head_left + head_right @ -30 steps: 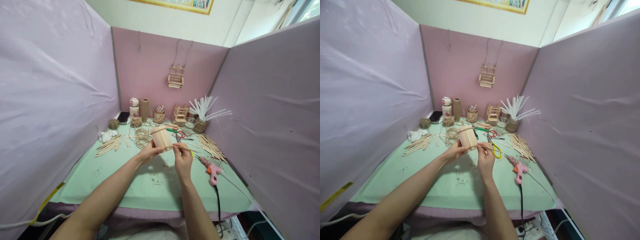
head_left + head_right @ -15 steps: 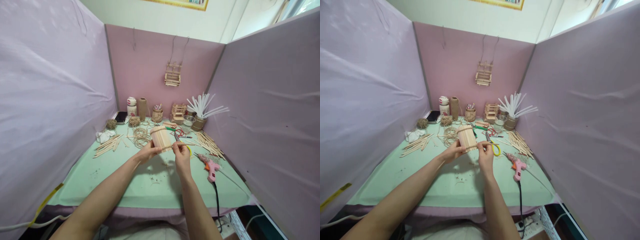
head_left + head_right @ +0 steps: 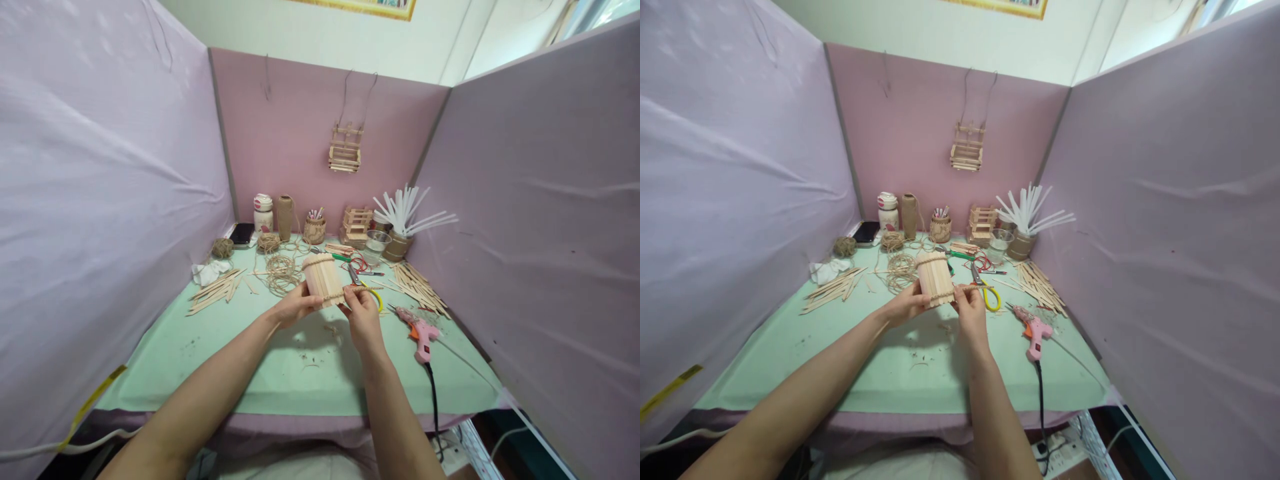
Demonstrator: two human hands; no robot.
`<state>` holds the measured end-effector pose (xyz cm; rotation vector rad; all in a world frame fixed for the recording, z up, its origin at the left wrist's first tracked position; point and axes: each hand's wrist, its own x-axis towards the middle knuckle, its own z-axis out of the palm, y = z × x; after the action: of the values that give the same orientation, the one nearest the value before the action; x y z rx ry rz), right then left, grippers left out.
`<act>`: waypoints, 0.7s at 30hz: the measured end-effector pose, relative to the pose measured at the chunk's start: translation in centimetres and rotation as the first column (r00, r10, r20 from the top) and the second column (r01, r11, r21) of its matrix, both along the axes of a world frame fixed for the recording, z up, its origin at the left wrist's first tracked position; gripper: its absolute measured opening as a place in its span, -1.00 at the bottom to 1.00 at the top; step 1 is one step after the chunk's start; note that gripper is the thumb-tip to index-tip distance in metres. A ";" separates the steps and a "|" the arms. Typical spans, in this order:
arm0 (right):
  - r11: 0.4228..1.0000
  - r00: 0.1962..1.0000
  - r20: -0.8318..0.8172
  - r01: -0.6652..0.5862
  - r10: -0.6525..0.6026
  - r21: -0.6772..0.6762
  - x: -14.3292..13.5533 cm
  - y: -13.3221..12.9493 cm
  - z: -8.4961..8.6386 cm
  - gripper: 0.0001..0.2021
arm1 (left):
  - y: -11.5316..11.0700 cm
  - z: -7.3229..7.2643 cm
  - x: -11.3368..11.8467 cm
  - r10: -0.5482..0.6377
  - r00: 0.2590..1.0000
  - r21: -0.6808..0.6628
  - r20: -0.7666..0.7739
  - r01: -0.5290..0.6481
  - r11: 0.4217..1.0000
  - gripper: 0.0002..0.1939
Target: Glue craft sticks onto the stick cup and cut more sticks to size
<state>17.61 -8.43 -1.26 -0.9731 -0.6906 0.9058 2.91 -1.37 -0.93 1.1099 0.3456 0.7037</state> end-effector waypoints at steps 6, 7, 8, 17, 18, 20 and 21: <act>0.988 0.974 -0.184 -0.146 0.133 -0.059 0.7 0.3 -0.5 -0.77 | 0.4 -0.9 0.2 -0.024 0.999 -0.075 -0.027 0.022 0.997 -0.31; 0.982 0.966 -0.208 -0.175 0.157 -0.072 0.9 0.4 -0.6 -0.78 | 0.5 -1.0 0.3 -0.016 0.999 -0.113 -0.044 0.011 0.994 -0.34; 0.976 0.957 -0.228 -0.200 0.177 -0.083 1.2 0.5 -0.8 -0.79 | 0.5 -1.1 0.3 -0.007 0.998 -0.149 -0.062 -0.002 0.989 -0.38; 0.945 0.913 -0.300 -0.314 0.275 -0.091 2.2 0.7 -1.5 -0.88 | 0.6 -1.1 0.1 0.027 0.993 -0.142 -0.111 -0.042 0.989 -0.59; 0.945 0.913 -0.298 -0.315 0.277 -0.087 2.1 0.7 -1.5 -0.88 | 0.6 -1.1 0.1 0.021 0.994 -0.136 -0.106 -0.035 0.990 -0.57; 0.949 0.919 -0.284 -0.306 0.274 -0.075 2.0 0.8 -1.5 -0.87 | 0.7 -1.2 0.1 0.011 0.995 -0.126 -0.102 -0.024 0.992 -0.55; 0.953 0.924 -0.272 -0.295 0.268 -0.066 2.0 0.8 -1.5 -0.87 | 0.7 -1.3 0.1 0.009 0.995 -0.123 -0.102 -0.022 0.992 -0.54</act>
<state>19.57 -7.60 -2.78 -0.8390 -0.5698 1.3111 2.99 -0.65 -2.21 1.0283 0.4790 0.6324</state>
